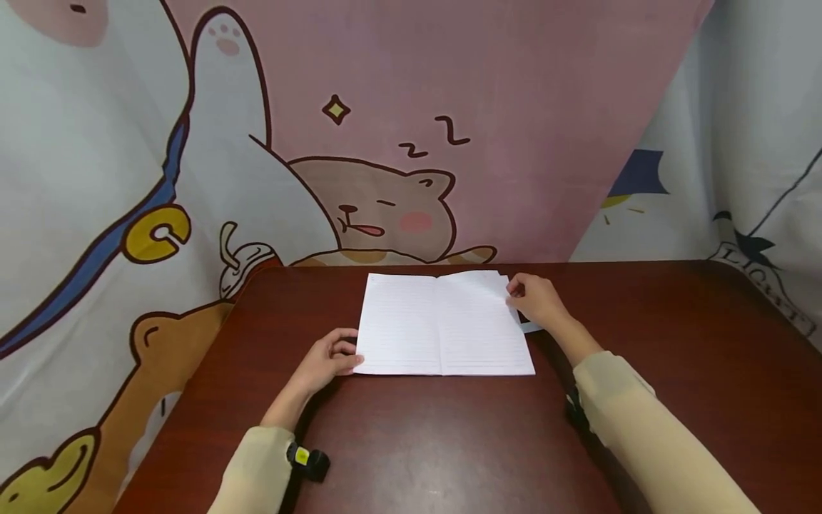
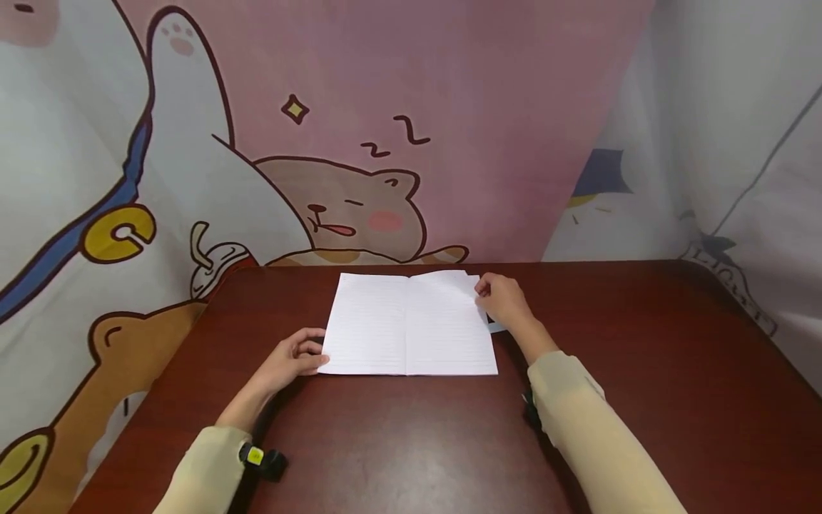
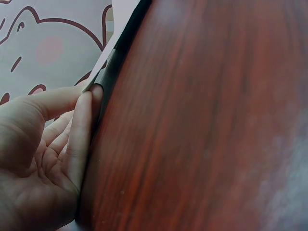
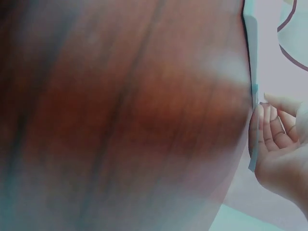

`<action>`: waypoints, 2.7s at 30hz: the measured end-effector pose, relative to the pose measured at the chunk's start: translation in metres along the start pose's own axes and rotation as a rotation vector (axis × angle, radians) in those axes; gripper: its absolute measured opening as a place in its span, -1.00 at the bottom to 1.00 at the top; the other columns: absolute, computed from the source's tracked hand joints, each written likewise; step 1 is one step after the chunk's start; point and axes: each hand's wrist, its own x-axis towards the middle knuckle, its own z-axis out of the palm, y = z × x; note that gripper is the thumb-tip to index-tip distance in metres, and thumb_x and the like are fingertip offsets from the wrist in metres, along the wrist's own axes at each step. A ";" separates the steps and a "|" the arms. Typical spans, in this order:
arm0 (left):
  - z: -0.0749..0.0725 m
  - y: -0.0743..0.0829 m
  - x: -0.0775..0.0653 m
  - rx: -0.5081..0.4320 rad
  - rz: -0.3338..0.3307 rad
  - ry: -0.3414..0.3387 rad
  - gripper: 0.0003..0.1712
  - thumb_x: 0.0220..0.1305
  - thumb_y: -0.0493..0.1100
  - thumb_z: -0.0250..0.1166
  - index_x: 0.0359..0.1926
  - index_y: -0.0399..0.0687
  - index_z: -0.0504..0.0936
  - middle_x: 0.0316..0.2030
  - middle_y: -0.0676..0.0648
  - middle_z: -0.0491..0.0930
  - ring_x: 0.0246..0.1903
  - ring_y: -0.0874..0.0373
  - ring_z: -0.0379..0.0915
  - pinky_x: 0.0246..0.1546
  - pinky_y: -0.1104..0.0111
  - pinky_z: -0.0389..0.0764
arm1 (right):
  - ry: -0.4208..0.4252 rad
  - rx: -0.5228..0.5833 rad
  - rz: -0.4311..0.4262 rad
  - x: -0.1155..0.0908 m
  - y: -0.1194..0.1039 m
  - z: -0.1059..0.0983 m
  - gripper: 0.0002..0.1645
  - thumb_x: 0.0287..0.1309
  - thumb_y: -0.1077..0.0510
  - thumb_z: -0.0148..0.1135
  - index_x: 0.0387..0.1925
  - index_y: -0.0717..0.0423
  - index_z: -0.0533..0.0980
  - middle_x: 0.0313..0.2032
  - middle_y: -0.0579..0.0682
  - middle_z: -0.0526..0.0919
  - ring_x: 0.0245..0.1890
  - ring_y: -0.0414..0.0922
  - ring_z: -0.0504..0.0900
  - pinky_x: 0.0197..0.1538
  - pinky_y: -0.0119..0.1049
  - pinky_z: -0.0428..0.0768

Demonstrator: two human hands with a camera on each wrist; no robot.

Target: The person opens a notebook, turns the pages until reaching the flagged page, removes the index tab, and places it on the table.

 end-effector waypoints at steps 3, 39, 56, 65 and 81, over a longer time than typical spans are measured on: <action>0.001 -0.001 0.001 -0.001 -0.003 0.003 -0.41 0.28 -0.28 0.35 0.29 -0.24 0.41 -0.14 -0.19 0.65 -0.27 0.22 0.59 -0.18 0.34 0.70 | 0.009 0.049 0.006 -0.001 0.003 0.000 -0.79 0.19 0.29 0.29 -0.15 0.32 0.53 -0.25 0.21 0.62 -0.22 0.04 0.55 -0.21 -0.27 0.49; -0.003 0.000 0.000 0.000 -0.001 0.022 -0.40 0.27 -0.27 0.35 0.30 -0.25 0.41 -0.14 -0.21 0.65 -0.29 0.25 0.58 -0.21 0.39 0.68 | -0.124 0.288 -0.070 0.003 -0.018 0.010 -0.66 0.38 0.20 0.15 0.13 0.17 0.58 0.14 0.29 0.59 -0.09 0.09 0.63 -0.21 -0.31 0.70; -0.001 -0.002 0.002 -0.012 -0.004 0.017 -0.41 0.26 -0.29 0.36 0.29 -0.22 0.42 -0.17 -0.16 0.65 -0.29 0.24 0.59 -0.22 0.40 0.68 | -0.163 0.344 -0.050 -0.002 -0.032 0.021 -0.68 0.24 0.26 0.29 -0.02 0.36 0.53 -0.08 0.29 0.61 -0.25 -0.16 0.65 -0.25 -0.34 0.72; -0.001 0.001 0.000 -0.005 0.008 0.005 -0.39 0.28 -0.27 0.35 0.31 -0.25 0.39 -0.12 -0.22 0.63 -0.28 0.24 0.58 -0.21 0.39 0.69 | -0.197 0.348 -0.094 -0.006 -0.037 0.024 -0.61 0.21 0.41 0.14 0.08 0.38 0.52 0.05 0.38 0.54 -0.14 0.05 0.63 -0.21 -0.30 0.71; 0.003 0.001 0.000 0.007 -0.005 0.022 -0.44 0.27 -0.28 0.35 0.28 -0.20 0.43 -0.15 -0.19 0.65 -0.28 0.20 0.59 -0.18 0.34 0.70 | -0.151 0.320 -0.142 -0.008 -0.068 0.053 -0.59 0.20 0.26 0.33 0.08 0.28 0.54 0.11 0.28 0.50 0.05 0.16 0.61 0.08 -0.07 0.64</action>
